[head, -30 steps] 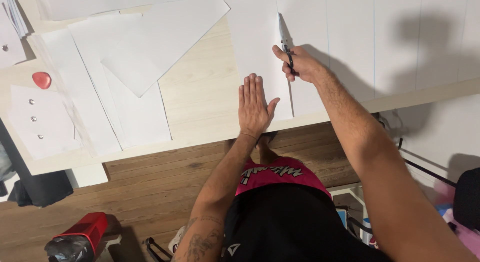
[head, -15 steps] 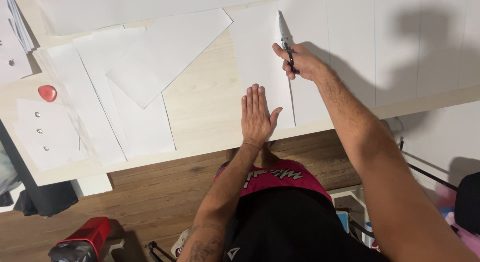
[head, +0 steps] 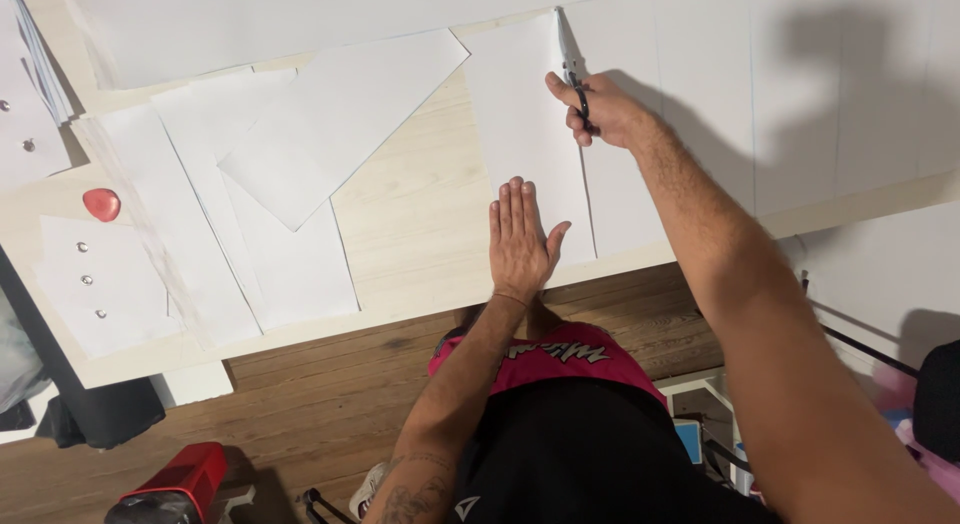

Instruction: Cutting strips of paper along pre-marked lines using scissors

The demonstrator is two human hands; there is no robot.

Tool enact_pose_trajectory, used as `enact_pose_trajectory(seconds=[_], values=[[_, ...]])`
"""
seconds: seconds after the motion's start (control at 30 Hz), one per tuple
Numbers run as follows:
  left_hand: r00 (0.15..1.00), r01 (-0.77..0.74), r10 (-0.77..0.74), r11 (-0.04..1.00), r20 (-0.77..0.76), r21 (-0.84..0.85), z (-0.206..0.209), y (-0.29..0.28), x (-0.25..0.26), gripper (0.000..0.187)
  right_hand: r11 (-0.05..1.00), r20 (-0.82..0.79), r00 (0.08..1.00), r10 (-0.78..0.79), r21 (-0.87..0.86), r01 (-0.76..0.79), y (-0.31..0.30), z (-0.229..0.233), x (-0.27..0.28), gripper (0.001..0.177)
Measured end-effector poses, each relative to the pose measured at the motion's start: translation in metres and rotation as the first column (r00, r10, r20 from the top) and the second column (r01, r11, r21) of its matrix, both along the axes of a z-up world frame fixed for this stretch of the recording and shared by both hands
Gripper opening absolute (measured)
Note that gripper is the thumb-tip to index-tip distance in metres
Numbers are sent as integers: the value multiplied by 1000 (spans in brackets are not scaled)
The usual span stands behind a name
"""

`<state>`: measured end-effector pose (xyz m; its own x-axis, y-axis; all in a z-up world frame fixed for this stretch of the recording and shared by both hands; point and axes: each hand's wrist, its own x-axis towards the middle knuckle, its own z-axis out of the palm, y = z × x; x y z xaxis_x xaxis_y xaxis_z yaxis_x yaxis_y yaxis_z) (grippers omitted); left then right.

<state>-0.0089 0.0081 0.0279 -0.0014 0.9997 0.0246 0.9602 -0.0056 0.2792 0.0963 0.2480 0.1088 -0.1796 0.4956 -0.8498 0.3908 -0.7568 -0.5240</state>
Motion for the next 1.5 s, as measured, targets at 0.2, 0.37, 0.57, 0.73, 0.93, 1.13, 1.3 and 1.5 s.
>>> enact_pose_trajectory(seconds=[0.2, 0.37, 0.57, 0.73, 0.93, 1.13, 1.3, 1.5], values=[[1000, -9, 9, 1000, 18, 5, -2, 1, -1, 85, 1000, 23, 1000, 6, 1, -6, 8, -7, -1, 51], [999, -16, 14, 999, 35, 52, 1, 3, -2, 84, 999, -12, 1000, -29, 23, 29, 12, 0, -6, 48], [999, -10, 8, 999, 46, 49, 1, 0, -3, 84, 999, -48, 998, 27, 38, -25, -5, -4, 3, 49], [984, -107, 82, 982, 158, 159, -21, -12, -6, 88, 989, -120, 992, -38, 139, 55, -64, -6, 32, 61], [986, 80, -67, 994, 155, -78, -18, -47, -69, 94, 983, -219, 959, 179, 66, -169, -150, 28, 99, 66], [997, 71, -71, 995, 3, 66, -10, -83, -132, 84, 986, -172, 971, 166, 45, -161, -249, 23, 180, 61], [958, 265, -276, 955, -74, -137, 25, -141, -115, 131, 997, -116, 992, 59, 59, -52, -312, -6, 251, 59], [919, 378, -380, 925, -109, -43, -44, -167, -104, 67, 988, -88, 996, 0, 152, 14, -339, 13, 289, 62]])
